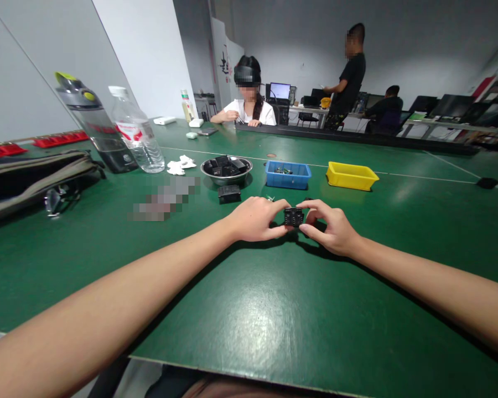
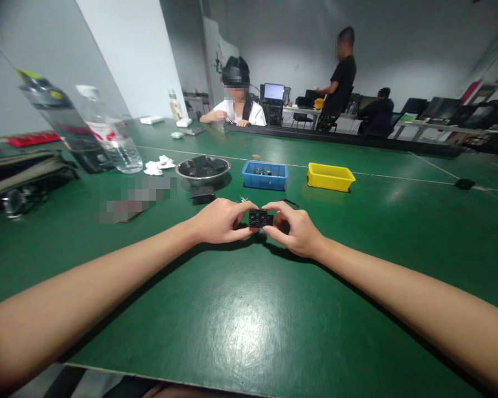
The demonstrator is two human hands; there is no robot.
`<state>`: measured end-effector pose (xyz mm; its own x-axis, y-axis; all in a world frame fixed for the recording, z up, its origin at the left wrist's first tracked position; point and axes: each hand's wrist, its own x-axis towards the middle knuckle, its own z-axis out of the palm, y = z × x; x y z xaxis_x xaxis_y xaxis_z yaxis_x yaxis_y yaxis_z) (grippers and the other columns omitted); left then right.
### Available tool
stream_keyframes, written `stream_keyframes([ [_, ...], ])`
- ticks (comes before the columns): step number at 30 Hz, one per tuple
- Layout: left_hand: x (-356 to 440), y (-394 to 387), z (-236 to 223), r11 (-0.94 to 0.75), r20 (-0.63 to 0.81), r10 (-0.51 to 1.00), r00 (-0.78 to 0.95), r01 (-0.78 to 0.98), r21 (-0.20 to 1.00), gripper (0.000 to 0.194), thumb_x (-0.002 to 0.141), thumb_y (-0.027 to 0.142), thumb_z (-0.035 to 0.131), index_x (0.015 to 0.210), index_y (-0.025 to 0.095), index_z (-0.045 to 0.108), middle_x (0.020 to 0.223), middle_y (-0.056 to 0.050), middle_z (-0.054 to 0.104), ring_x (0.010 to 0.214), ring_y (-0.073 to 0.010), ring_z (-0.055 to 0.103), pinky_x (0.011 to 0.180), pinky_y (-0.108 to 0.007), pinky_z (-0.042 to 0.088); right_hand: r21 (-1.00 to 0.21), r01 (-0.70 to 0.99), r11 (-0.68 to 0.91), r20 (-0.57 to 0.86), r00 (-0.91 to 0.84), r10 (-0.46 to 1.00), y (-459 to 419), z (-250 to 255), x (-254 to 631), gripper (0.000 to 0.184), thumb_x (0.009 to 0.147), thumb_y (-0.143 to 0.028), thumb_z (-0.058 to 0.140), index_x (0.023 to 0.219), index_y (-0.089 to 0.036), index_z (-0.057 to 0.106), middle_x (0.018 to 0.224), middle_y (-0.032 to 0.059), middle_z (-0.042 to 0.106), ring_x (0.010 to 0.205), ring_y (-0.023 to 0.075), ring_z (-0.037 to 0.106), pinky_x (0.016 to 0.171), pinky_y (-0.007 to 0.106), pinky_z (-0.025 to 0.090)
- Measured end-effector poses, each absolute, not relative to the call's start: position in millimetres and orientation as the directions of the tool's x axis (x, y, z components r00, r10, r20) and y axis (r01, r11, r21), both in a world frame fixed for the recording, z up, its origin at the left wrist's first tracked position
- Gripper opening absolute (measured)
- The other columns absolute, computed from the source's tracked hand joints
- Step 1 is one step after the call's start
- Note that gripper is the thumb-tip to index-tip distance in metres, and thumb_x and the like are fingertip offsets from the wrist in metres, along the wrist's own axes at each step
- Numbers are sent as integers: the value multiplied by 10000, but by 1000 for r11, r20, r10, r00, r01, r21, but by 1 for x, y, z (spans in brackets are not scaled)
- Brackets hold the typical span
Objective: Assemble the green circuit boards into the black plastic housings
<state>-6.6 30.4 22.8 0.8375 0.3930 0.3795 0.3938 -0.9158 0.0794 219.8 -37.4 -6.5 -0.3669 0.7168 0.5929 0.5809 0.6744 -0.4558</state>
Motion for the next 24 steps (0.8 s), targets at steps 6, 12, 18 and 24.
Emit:
stream_keyframes([
  [6, -6, 31, 21, -917, 401, 384, 832, 392, 65, 360, 916, 490, 560, 1068, 177, 651, 633, 0, 656, 543, -166, 620, 526, -239, 337, -452, 583, 675, 592, -370, 716, -37, -6, 220, 322, 914, -313, 624, 1207, -199, 554, 653, -48, 629, 559, 136, 597, 596, 253, 461],
  [12, -5, 31, 22, -916, 393, 388, 834, 395, 67, 397, 915, 507, 539, 1094, 170, 647, 625, 5, 650, 529, -167, 606, 523, -245, 326, -452, 589, 670, 589, -367, 720, -37, -5, 221, 330, 909, -331, 629, 1203, -199, 559, 652, -52, 630, 557, 135, 596, 597, 255, 459],
  [18, -5, 31, 22, -916, 389, 390, 834, 396, 68, 401, 912, 516, 528, 1067, 167, 648, 625, 3, 648, 535, -172, 609, 523, -248, 326, -455, 604, 654, 577, -359, 733, -38, -3, 221, 331, 907, -349, 630, 1197, -204, 563, 658, -49, 630, 568, 140, 600, 624, 269, 468],
  [24, -4, 32, 22, -912, 382, 399, 834, 404, 70, 398, 905, 512, 536, 1059, 164, 650, 623, 2, 648, 534, -168, 608, 525, -241, 326, -463, 607, 646, 565, -360, 743, -38, -3, 221, 329, 904, -344, 628, 1194, -204, 564, 657, -49, 636, 578, 143, 607, 639, 274, 470],
])
